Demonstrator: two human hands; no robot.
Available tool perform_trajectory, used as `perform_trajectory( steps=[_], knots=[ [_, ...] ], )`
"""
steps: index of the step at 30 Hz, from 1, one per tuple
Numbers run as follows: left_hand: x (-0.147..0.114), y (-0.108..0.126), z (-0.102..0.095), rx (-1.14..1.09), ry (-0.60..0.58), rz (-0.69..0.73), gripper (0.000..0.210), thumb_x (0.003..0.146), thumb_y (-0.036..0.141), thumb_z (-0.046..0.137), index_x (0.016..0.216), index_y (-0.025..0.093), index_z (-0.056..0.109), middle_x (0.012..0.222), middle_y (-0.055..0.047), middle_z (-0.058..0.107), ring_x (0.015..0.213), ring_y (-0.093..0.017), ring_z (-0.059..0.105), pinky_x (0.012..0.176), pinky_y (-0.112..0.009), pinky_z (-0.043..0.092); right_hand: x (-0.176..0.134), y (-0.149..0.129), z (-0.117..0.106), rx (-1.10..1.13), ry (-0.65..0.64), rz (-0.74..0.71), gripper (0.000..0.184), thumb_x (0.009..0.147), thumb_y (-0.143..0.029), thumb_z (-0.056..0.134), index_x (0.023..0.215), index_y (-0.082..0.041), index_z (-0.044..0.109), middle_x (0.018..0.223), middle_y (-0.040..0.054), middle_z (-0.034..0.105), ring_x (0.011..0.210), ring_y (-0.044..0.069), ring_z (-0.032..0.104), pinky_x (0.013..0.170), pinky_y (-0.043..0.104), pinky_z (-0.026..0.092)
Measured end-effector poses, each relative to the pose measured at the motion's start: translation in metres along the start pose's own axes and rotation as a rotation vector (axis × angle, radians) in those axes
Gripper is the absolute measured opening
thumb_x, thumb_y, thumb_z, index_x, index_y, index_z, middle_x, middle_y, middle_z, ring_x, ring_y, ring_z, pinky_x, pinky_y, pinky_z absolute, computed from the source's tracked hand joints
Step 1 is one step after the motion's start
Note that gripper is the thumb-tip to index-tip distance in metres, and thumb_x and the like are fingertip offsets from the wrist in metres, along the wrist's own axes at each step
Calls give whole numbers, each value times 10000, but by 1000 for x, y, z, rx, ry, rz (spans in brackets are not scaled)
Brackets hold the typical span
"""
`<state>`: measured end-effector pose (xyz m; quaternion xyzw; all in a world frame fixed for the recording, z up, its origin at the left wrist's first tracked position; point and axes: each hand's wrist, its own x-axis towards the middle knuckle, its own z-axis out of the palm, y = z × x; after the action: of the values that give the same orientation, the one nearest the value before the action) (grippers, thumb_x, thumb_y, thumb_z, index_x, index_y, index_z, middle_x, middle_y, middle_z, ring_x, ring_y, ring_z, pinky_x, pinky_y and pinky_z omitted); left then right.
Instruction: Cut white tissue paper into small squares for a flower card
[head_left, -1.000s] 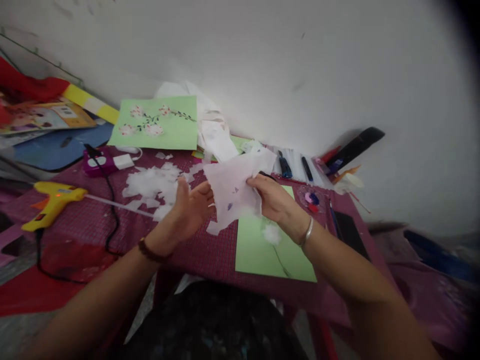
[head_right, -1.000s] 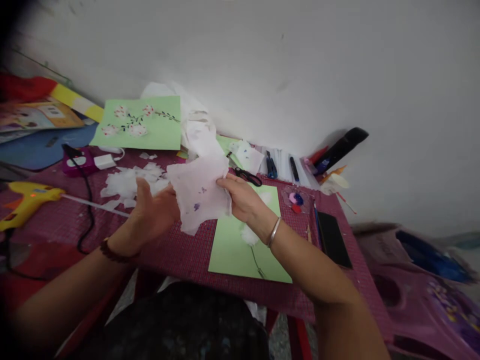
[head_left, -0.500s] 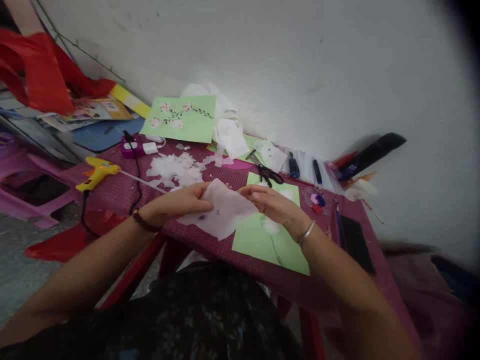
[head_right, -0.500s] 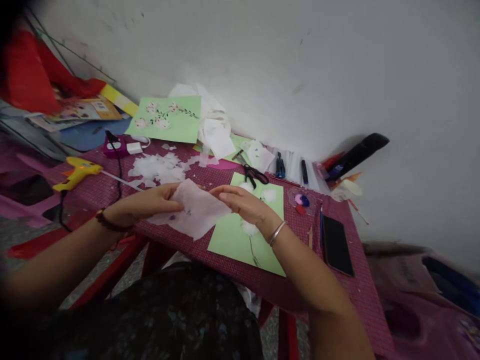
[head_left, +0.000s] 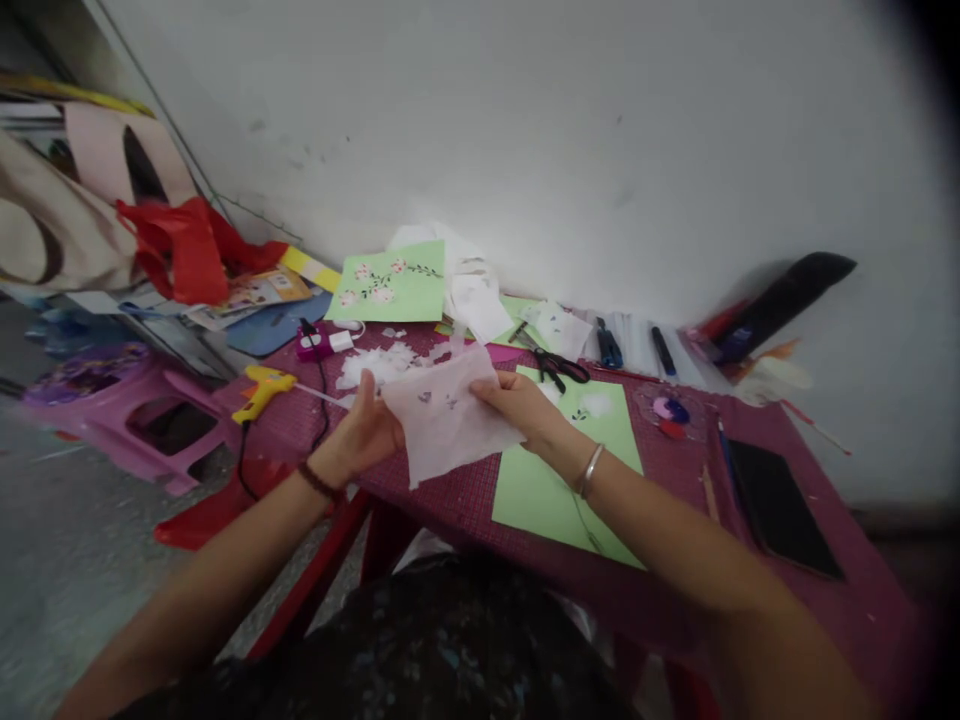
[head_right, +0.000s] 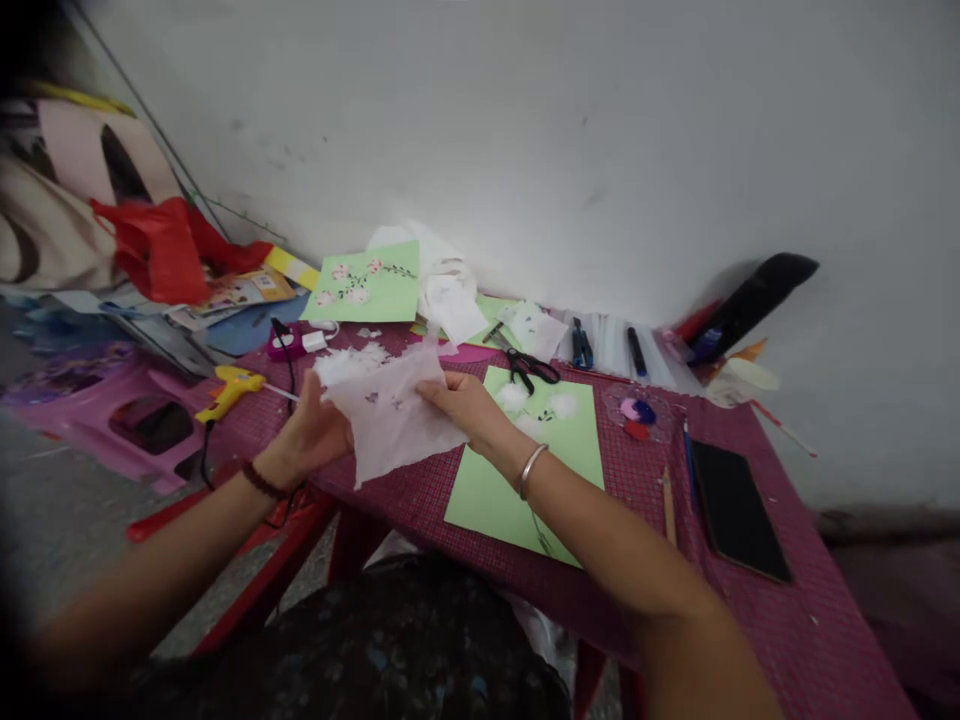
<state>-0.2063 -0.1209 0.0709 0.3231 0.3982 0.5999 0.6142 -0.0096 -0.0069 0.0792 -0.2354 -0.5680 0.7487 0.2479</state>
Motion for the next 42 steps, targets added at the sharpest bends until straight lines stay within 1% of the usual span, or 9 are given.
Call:
perform_trajectory(
  steps=[3, 6, 11, 21, 28, 31, 35, 37, 42],
  knots=[
    [1, -11, 1, 40, 84, 35, 438, 648, 561, 836, 793, 162, 726, 731, -67, 753, 720, -226, 713, 684, -317, 561, -7, 3, -4, 97, 152, 1, 239, 663, -447, 840, 727, -243, 732, 730, 23, 739, 578, 158, 621, 540, 289, 513],
    [8, -14, 15, 128, 172, 40, 285, 653, 309, 882, 856, 157, 751, 759, -39, 768, 648, -164, 680, 651, -268, 546, -19, 5, -11, 94, 175, -26, 275, 649, -465, 850, 762, -234, 754, 740, 8, 743, 603, 146, 631, 579, 280, 524],
    [18, -4, 30, 261, 137, 4, 312, 671, 351, 879, 892, 158, 774, 784, -40, 777, 662, -160, 678, 608, -247, 549, -36, 0, -23, -10, 166, -78, 283, 660, -434, 861, 827, -226, 767, 807, -2, 765, 664, 140, 659, 664, 282, 540],
    [13, 3, 27, 317, 108, -15, 214, 684, 326, 869, 819, 185, 782, 791, -32, 777, 643, -133, 671, 608, -229, 554, -52, -8, -21, -75, 128, -127, 249, 724, -425, 816, 836, -210, 760, 754, -6, 746, 682, 137, 661, 683, 287, 550],
    [-4, 8, 26, 215, 75, 121, 227, 684, 293, 868, 887, 224, 793, 805, -23, 763, 657, -127, 659, 618, -218, 550, -63, -5, -22, -82, 188, -218, 129, 793, -299, 756, 915, -289, 796, 832, -19, 739, 674, 109, 611, 651, 250, 489],
    [-8, 15, 30, 206, 95, 215, 180, 638, 268, 895, 787, 227, 805, 804, -16, 754, 665, -100, 637, 575, -157, 496, -68, -8, -22, -103, 171, -241, 137, 789, -262, 751, 903, -314, 807, 871, -14, 743, 695, 117, 605, 643, 254, 466],
    [-10, 21, 35, 205, 8, 281, 151, 631, 298, 891, 642, 202, 776, 746, -16, 700, 656, -95, 604, 549, -155, 462, -70, -11, -24, -80, 144, -245, 109, 785, -244, 737, 820, -315, 813, 818, -13, 736, 681, 123, 601, 618, 258, 439],
    [-11, 22, 38, 193, 32, 245, 140, 635, 274, 875, 634, 192, 761, 746, -13, 687, 642, -92, 592, 542, -160, 449, -71, -12, -26, -95, 129, -252, 167, 783, -190, 696, 793, -310, 811, 805, -13, 732, 671, 122, 598, 602, 256, 428],
    [-11, 25, 50, 85, 155, 7, 97, 653, 230, 799, 732, 216, 743, 613, 22, 655, 461, -91, 513, 419, -179, 352, -76, -17, -29, -210, 99, -312, 327, 737, -73, 563, 787, -291, 802, 843, -18, 748, 707, 127, 627, 627, 259, 454]
  ],
)
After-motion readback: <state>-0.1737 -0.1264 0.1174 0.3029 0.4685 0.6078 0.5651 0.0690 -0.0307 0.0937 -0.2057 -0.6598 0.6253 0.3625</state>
